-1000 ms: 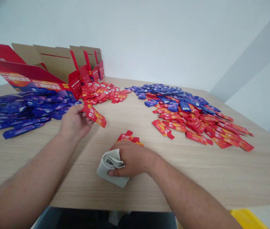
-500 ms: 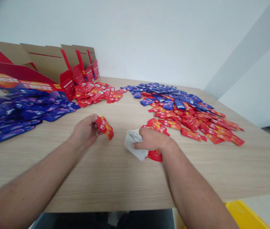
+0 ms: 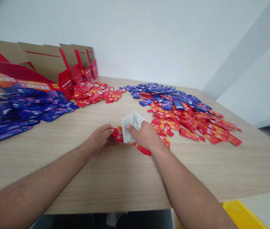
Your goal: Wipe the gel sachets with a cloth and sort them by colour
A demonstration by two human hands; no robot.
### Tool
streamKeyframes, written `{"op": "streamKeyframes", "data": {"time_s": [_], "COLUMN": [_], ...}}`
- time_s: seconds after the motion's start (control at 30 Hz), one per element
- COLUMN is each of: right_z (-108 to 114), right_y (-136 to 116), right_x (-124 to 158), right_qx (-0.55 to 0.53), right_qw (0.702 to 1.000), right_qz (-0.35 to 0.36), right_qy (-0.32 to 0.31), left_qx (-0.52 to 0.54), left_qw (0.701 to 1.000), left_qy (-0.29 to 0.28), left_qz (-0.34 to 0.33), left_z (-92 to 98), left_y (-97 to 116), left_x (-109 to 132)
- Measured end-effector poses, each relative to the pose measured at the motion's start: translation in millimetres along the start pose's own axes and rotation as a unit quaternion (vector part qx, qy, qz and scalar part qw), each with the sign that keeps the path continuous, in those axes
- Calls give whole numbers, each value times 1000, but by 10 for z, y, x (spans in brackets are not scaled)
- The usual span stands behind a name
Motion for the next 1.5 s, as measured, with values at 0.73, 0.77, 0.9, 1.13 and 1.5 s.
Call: {"op": "streamKeyframes", "data": {"time_s": [0.73,0.77,0.9,1.13,1.5], "right_z": [38,31,-190,81,80], "right_y": [157,96,-142,149,185], "right_x": [-94,-78,-4,-90,-90], "right_qx": [297,282,264,307,320], "right_qw": [953,959,962,950,945], "right_qz": [-49,-30,44,-57,-67], "right_qy": [-13,-6,-44,-3,-3], "left_qx": [-1,-4,-36,-5,-20], "left_qw": [1000,1000,999,1000,999], "left_qy": [28,24,5,28,27], "left_qz": [-6,-5,-9,-13,-7], "left_z": [33,24,-14,54,41], "left_y": [-45,-47,-44,-54,-51], "left_x": [-30,-31,-36,-59,-39]}}
Point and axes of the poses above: each hand's wrist, its own x-axis away from the middle knuckle, its own z-axis out of the back of the hand, y = z × x, the point moved 10 cm from there along -x, towards the middle knuckle, and after that the axes turned 7 degrees about x, right-handed, at the moved point
